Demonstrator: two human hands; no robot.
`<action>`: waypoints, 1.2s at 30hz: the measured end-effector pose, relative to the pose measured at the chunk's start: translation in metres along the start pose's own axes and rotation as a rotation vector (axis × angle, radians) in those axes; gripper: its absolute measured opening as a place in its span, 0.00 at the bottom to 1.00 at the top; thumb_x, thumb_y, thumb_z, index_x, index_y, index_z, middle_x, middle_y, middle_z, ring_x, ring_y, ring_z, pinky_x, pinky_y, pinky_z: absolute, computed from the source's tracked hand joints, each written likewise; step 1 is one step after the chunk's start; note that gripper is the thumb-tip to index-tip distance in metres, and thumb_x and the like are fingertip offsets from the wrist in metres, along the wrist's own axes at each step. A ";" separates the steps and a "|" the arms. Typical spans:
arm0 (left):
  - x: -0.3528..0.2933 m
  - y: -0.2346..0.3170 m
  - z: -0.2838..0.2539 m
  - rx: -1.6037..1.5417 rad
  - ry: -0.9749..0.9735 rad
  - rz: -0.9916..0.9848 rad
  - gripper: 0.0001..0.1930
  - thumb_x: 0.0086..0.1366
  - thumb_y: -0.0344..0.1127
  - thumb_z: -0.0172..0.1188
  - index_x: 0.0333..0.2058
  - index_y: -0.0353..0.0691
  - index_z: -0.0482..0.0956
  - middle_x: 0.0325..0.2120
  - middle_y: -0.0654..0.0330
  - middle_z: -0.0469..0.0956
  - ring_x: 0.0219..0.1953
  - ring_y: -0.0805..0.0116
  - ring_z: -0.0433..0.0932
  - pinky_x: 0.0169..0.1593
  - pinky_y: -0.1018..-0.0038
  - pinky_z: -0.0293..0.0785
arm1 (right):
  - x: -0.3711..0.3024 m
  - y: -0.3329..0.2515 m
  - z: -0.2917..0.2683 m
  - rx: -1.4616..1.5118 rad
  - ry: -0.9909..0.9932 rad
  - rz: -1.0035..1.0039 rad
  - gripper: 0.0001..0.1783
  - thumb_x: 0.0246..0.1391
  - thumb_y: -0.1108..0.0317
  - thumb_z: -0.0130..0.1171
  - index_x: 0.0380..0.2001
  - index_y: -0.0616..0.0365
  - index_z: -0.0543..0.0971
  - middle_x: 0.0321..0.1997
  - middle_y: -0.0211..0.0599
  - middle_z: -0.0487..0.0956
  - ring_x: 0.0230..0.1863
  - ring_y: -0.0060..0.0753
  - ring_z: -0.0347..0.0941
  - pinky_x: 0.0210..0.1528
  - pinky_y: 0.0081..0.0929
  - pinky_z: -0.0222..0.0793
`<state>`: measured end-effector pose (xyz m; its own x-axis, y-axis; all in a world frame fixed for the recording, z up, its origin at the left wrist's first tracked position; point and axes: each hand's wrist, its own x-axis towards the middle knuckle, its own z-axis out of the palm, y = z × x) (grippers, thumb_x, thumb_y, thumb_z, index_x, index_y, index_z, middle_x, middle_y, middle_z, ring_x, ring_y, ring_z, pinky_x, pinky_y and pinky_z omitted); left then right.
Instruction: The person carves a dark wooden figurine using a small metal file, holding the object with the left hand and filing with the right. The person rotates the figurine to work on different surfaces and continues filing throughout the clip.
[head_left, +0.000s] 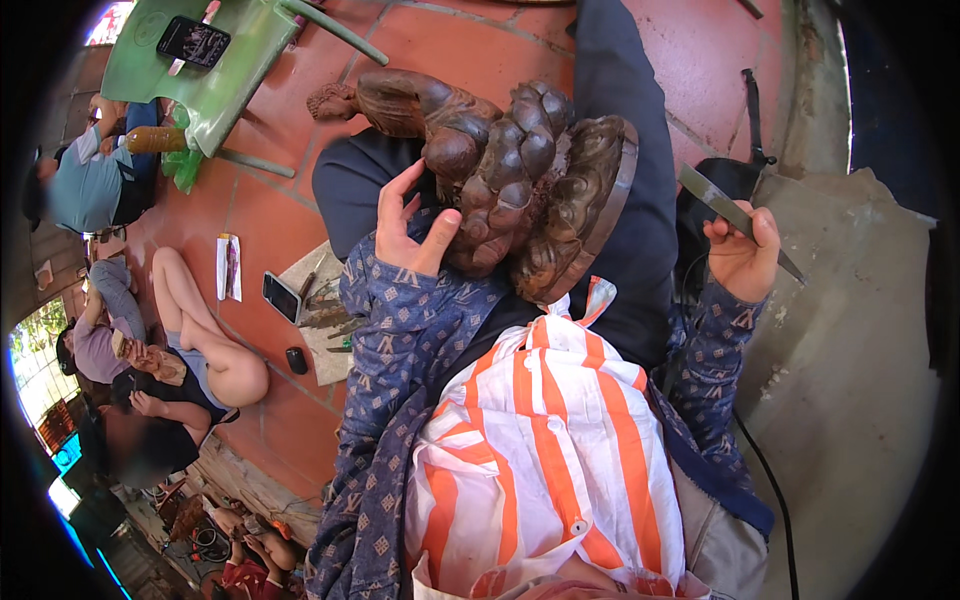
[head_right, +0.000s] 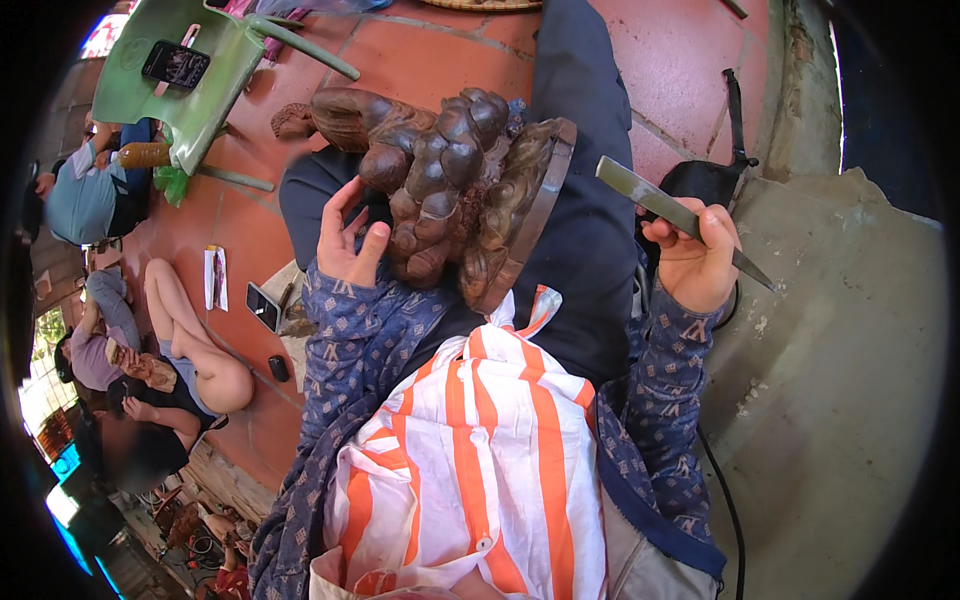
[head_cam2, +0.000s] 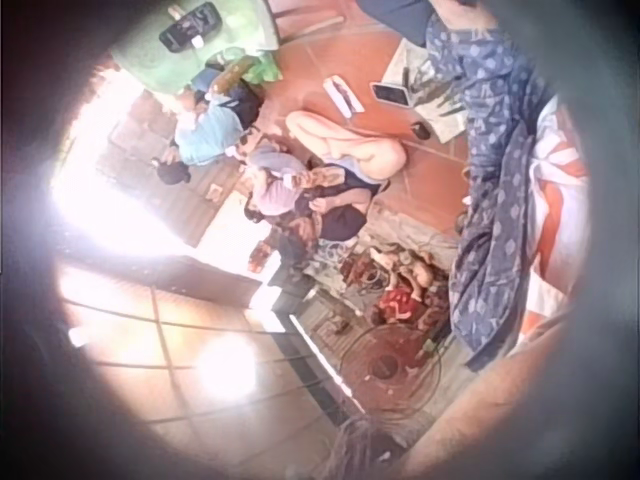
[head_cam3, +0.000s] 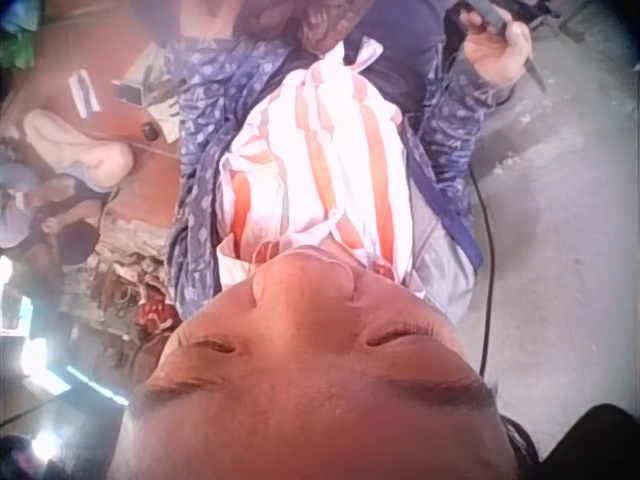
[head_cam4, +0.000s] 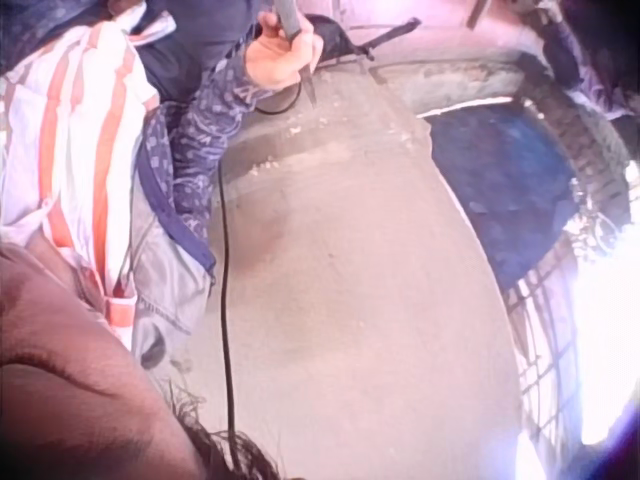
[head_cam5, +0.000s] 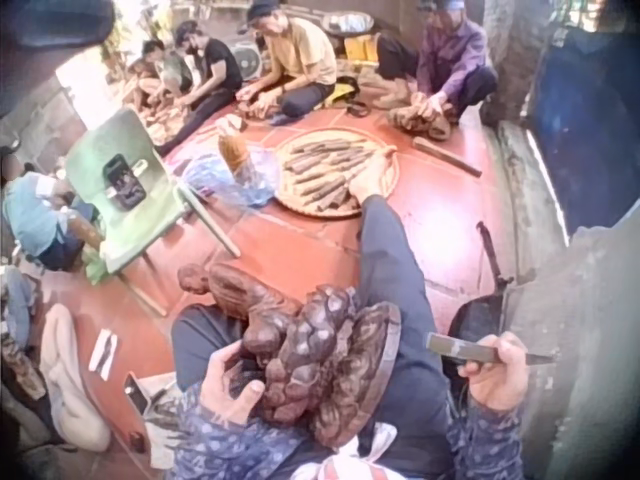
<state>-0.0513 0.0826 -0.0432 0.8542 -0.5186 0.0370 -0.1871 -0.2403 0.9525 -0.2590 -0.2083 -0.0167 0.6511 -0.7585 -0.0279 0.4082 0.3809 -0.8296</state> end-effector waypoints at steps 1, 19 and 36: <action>0.000 0.001 0.002 0.009 -0.006 0.015 0.32 0.62 0.41 0.63 0.61 0.36 0.63 0.59 0.53 0.64 0.62 0.59 0.64 0.63 0.58 0.62 | -0.001 0.000 -0.001 0.010 0.037 -0.003 0.13 0.62 0.65 0.44 0.27 0.62 0.68 0.35 0.53 0.77 0.29 0.36 0.75 0.37 0.37 0.80; 0.006 0.013 0.011 0.115 -0.051 0.128 0.54 0.46 0.41 0.76 0.67 0.35 0.53 0.62 0.50 0.58 0.65 0.56 0.60 0.65 0.56 0.58 | -0.011 0.004 -0.002 0.049 0.046 -0.009 0.18 0.63 0.66 0.42 0.44 0.71 0.73 0.48 0.57 0.77 0.36 0.38 0.79 0.43 0.37 0.80; 0.026 0.049 0.042 0.783 0.056 0.517 0.52 0.39 0.43 0.76 0.63 0.33 0.61 0.56 0.48 0.68 0.58 0.51 0.65 0.61 0.59 0.58 | -0.024 0.006 0.011 -0.040 0.046 -0.035 0.08 0.61 0.74 0.52 0.37 0.70 0.75 0.43 0.51 0.78 0.40 0.40 0.81 0.45 0.33 0.81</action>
<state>-0.0583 0.0224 -0.0082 0.5923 -0.6798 0.4326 -0.8055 -0.4855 0.3398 -0.2650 -0.1823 -0.0146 0.6063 -0.7949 -0.0233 0.4035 0.3328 -0.8523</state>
